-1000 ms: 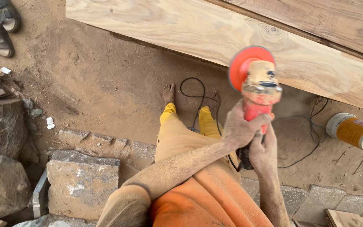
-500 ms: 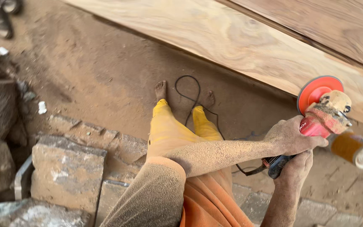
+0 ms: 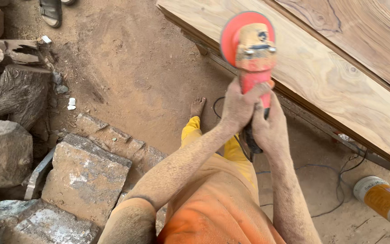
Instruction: The person uses a red orbital sander to smooth the surface of a wooden door. They move the sander across the flat panels and edges, generating sawdust as they work.
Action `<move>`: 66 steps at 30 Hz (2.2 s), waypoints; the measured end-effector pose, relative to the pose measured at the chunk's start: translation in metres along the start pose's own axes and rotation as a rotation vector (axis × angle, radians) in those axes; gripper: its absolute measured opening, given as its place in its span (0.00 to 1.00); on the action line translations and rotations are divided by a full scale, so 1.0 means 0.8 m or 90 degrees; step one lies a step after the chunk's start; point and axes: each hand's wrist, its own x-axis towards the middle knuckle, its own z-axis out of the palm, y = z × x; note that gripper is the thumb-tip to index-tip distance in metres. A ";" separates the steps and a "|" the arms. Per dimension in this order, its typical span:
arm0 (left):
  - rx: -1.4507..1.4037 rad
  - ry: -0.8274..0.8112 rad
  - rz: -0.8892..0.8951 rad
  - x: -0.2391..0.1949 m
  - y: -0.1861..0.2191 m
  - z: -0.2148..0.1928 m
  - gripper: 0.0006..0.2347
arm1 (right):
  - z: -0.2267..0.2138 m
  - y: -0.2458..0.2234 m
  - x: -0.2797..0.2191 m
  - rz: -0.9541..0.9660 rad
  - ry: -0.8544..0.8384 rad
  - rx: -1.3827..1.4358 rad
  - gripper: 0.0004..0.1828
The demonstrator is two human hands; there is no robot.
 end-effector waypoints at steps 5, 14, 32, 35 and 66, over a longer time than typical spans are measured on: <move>-0.055 0.026 0.007 0.002 0.021 -0.057 0.19 | 0.046 -0.036 0.003 -0.015 -0.025 -0.057 0.22; 0.144 -0.092 -0.104 -0.054 0.014 0.008 0.21 | 0.007 0.026 -0.075 0.056 0.091 0.128 0.22; -0.022 -0.079 -0.091 -0.060 -0.007 -0.052 0.18 | 0.047 -0.015 -0.076 0.164 0.036 -0.020 0.23; 0.050 -0.100 -0.073 -0.070 -0.001 -0.041 0.19 | 0.042 0.002 -0.088 0.127 0.063 -0.004 0.22; -0.036 -0.060 -0.070 -0.021 0.010 -0.089 0.16 | 0.065 -0.045 -0.029 0.097 -0.022 0.013 0.29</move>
